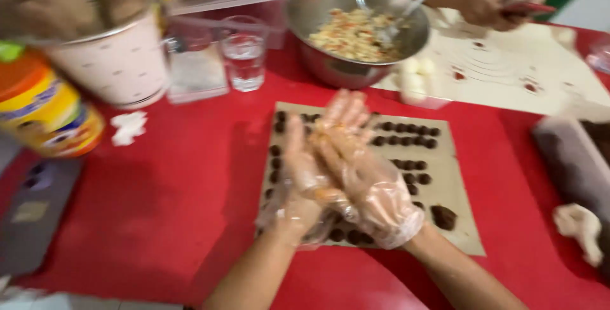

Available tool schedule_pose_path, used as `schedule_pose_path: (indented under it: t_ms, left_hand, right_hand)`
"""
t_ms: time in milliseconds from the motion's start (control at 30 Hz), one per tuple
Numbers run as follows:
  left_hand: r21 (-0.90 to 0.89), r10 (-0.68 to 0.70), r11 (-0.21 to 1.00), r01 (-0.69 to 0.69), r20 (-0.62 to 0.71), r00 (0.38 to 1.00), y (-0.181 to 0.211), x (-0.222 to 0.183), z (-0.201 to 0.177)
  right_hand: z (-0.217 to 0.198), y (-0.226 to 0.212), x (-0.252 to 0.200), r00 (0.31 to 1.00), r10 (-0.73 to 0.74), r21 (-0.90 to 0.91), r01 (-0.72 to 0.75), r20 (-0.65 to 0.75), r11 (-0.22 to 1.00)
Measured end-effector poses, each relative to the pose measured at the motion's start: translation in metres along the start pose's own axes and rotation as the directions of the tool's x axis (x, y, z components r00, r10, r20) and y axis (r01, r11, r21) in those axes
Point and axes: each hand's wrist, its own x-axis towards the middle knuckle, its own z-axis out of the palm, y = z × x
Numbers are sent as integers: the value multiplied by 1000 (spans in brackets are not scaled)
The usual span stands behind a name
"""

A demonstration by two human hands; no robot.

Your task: Shaping small portions of filling into balls and arranging them on a tray

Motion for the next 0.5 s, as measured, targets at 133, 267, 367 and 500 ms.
schedule_pose_path:
  t_ms: [133,267,367,500]
  left_hand:
    - [179,20,982,-63,232,973,22,-19,25]
    - [147,-16,989,-23,257,966,4,-19,23]
    - [131,-56,991,23,253,966,8,-11,14]
    - [128,20,990,-57,275,961,18,-7,4]
  right_hand:
    - [-10,-19,5,993,13,1,-13,115,1000]
    - [-4,-20,3,999,-50,68,49,13,996]
    - [-12,-11,1,1000,27,158,-28,8,987]
    - [-17,-16,-5,1000,17,45,-16,-22,999]
